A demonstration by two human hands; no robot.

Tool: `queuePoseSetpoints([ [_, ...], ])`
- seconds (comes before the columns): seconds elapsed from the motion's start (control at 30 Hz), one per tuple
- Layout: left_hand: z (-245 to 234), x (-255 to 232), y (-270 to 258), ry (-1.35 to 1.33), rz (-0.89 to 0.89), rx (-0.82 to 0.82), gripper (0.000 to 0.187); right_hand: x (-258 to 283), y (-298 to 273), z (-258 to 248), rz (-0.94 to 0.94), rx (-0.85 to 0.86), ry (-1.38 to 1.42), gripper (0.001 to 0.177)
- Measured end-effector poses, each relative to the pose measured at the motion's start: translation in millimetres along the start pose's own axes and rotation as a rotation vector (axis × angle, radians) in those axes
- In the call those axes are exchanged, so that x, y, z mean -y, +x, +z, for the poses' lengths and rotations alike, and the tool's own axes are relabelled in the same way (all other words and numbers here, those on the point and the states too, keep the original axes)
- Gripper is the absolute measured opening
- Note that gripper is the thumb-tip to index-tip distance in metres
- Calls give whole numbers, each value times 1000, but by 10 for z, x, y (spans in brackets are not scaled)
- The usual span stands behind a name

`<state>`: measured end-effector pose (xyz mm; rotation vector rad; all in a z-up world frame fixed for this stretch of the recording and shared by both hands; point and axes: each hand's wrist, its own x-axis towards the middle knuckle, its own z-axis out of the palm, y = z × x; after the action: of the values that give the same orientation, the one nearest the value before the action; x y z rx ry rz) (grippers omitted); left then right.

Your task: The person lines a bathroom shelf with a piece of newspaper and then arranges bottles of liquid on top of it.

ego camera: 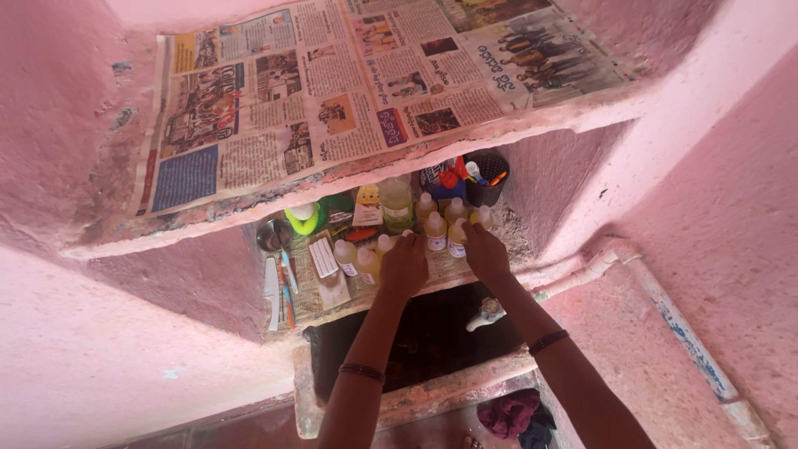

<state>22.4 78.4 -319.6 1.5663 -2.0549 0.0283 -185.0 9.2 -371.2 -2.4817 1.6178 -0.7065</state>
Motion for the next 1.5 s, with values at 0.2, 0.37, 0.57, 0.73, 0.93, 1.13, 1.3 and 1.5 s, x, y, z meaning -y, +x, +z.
queuePoseSetpoints([
  [0.2,355,-190,44,-122,-113,106,32,152,66,-176,103,84,96,56],
  [0.37,591,-243,-4,-217,-238,167,50,77,30,-5,52,43,100,36],
  [0.57,557,-314,-88,-330,-285,164,79,100,30,-508,61,-14,132,29],
  [0.73,168,-596,-141,-616,-189,100,82,229,25,-1243,-35,1,212,24],
  [0.93,-193,-788,-257,-972,-142,103,51,198,-152,-1789,29,160,653,44],
  [1.13,-658,-953,-362,-1138,-172,91,45,309,-447,-2058,301,373,860,53],
  [1.3,-965,-1053,-368,-1093,-102,21,44,725,-596,-2233,77,451,929,71],
  [1.5,-1370,-1217,-291,-954,-44,-53,48,1016,-593,-2431,202,500,1070,85],
])
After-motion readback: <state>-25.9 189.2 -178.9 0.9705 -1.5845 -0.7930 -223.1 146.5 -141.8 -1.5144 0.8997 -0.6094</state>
